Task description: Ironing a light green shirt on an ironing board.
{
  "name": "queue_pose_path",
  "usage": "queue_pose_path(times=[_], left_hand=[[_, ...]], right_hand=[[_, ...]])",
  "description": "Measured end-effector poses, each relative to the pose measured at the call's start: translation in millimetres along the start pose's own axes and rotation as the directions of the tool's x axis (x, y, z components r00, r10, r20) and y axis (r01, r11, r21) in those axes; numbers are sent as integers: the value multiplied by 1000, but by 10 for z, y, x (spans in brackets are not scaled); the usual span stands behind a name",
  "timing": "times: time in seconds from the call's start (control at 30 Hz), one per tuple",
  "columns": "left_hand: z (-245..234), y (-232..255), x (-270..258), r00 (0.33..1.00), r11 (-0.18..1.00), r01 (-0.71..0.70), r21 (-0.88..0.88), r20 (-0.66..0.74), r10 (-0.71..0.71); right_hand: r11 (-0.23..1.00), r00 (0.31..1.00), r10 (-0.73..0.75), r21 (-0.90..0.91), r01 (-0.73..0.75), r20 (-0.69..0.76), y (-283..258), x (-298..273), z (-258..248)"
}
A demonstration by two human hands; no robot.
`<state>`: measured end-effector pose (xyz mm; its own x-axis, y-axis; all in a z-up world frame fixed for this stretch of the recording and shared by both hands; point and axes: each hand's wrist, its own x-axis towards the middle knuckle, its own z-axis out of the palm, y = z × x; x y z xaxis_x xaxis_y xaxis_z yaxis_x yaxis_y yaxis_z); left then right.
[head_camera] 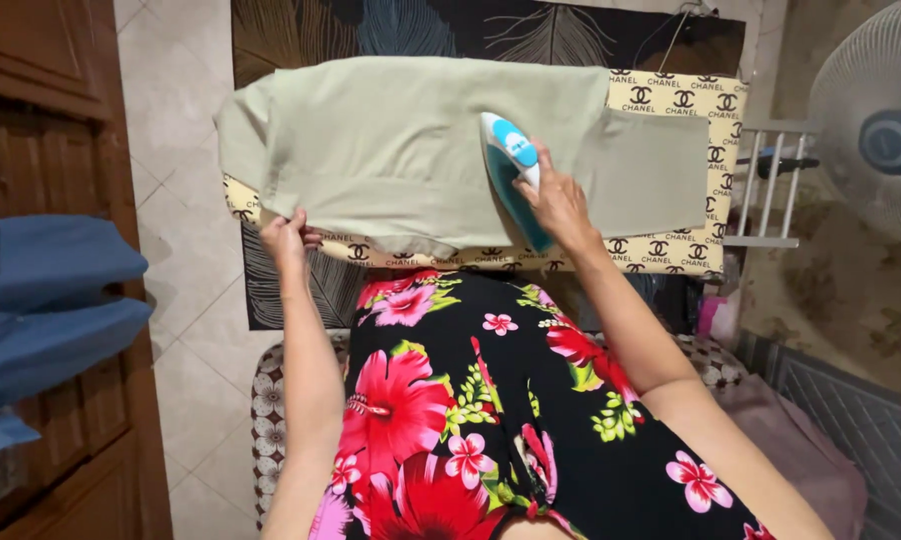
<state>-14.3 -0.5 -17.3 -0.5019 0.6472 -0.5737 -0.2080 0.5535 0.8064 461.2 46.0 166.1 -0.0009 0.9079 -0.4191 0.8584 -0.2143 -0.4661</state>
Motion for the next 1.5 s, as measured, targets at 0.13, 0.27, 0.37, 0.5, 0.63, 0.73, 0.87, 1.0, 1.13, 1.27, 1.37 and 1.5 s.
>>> queue_pose_path(times=[0.13, 0.27, 0.37, 0.5, 0.63, 0.73, 0.87, 1.0, 1.13, 1.27, 1.37, 1.5], left_hand=[[-47, -87, 89, 1000, 1000, -15, 9, 20, 14], [-85, -210, 196, 998, 1000, 25, 15, 51, -26], [-43, -16, 43, 997, 999, 36, 25, 70, -38], [69, 358, -298, 998, 996, 45, 80, 31, -47], [23, 277, -333, 995, 999, -19, 47, 102, 15], [96, 451, -459, 1000, 983, -12, 181, 24, 8], [99, 512, -450, 998, 976, -53, 211, 48, 44], [65, 530, -430, 997, 986, -28, 163, 77, 16], [72, 575, -436, 996, 986, -14, 167, 88, -1], [14, 483, -370, 994, 989, 7, 149, 104, -23], [53, 575, -409, 993, 991, 6, 131, 113, -21], [54, 549, -351, 993, 995, 36, 98, 105, -46]], right_hand=[[977, 1000, 21, 214, -22, 9, -670, 46, -36], [947, 1000, 19, 320, -20, 8, -1299, 94, -109], [963, 996, 50, 268, -28, -73, -1284, 316, 41], [995, 937, -33, 73, 62, -349, -730, 1059, 399], [999, 914, 20, 40, -4, -405, -723, 1081, 294], [995, 920, 31, 102, 10, -391, -698, 818, 323], [991, 976, 81, 125, -56, -203, -526, 311, 267], [962, 925, 255, -28, -273, -283, 138, 249, 215], [903, 837, 424, 226, -365, -345, 327, 436, -214], [828, 866, 440, 480, -289, -236, 53, 731, -56], [946, 921, 228, 295, -134, -315, -185, 1041, 448], [999, 942, 36, 32, -27, -334, -631, 898, 536]])
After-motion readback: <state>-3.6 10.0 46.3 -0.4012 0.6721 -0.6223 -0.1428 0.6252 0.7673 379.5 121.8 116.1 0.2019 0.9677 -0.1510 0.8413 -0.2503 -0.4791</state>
